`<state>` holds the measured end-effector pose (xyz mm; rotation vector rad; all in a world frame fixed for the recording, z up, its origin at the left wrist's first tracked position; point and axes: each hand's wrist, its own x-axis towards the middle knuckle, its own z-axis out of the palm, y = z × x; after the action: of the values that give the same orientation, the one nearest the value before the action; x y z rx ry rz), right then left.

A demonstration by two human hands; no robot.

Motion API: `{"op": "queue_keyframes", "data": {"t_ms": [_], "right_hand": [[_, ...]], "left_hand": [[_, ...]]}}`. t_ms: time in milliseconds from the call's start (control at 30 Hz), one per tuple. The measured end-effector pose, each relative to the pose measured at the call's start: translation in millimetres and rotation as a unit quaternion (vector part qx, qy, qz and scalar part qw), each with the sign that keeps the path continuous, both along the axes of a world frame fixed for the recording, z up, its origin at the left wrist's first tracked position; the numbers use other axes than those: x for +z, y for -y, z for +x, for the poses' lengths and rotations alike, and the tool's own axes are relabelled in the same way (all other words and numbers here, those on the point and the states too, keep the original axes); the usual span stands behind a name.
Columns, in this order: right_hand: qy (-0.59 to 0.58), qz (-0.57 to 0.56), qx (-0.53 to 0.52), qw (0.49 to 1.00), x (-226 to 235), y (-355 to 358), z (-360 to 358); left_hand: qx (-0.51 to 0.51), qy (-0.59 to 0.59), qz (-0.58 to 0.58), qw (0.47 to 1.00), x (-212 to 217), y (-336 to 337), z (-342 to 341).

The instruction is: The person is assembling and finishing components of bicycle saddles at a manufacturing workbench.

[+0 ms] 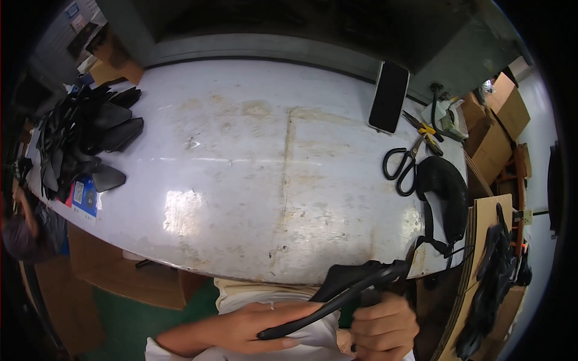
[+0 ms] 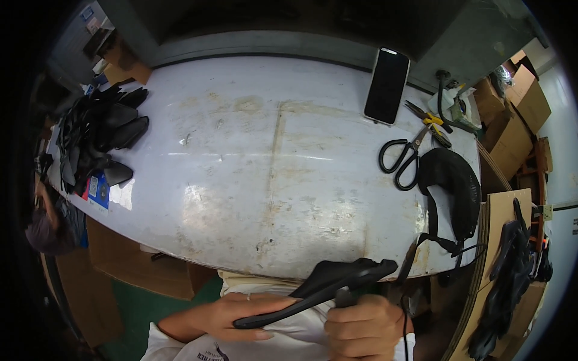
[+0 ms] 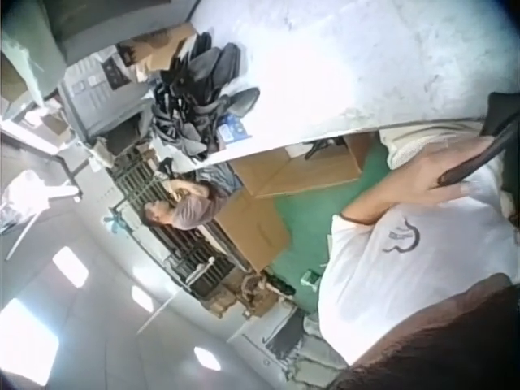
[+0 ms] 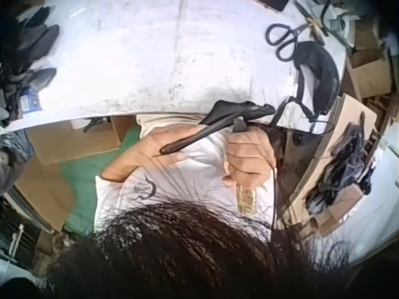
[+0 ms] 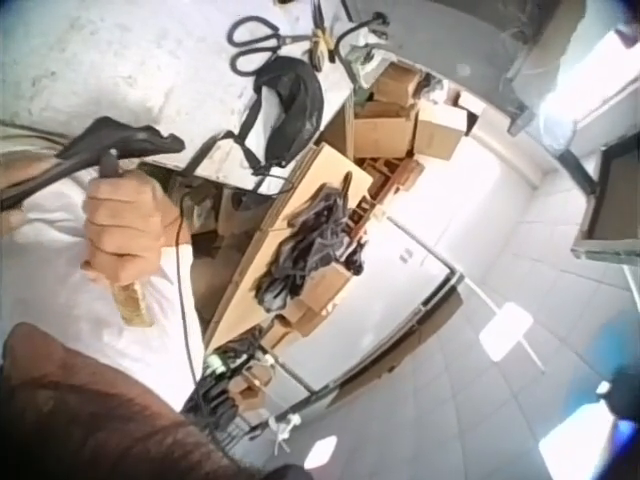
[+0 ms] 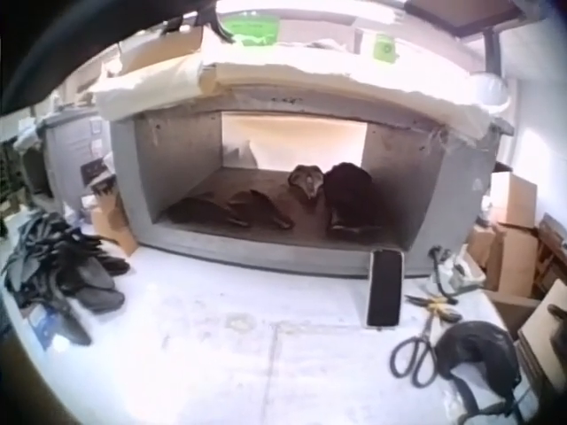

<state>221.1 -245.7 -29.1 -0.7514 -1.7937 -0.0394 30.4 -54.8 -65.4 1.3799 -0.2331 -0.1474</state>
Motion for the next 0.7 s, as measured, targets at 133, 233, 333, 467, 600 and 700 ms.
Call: {"op": "queue_keyframes", "data": {"t_ms": [133, 233, 333, 467, 600, 700], "right_hand": [[-0.09, 0.013, -0.024, 0.996, -19, -11, -49], [-0.177, 0.036, 0.057, 0.982, -27, -19, -65], [-0.143, 0.027, 0.12, 0.982, -25, -26, -67], [-0.225, -0.005, 0.142, 0.964, -15, -26, -59], [-0.472, 0.059, 0.103, 0.874, -13, -27, -76], [-0.528, 0.055, 0.071, 0.844, -14, -28, -85]], "left_hand": [[-0.052, -0.058, -0.001, 0.997, -2, 17, 7], [0.022, -0.017, 0.008, 1.0, 0, 25, 16], [0.067, 0.008, 0.031, 0.997, -5, 37, 19], [0.065, 0.007, -0.009, 0.998, -5, 36, 24], [0.059, 0.016, -0.024, 0.998, -9, 40, 27], [0.056, 0.032, -0.013, 0.998, -10, 37, 29]]}}
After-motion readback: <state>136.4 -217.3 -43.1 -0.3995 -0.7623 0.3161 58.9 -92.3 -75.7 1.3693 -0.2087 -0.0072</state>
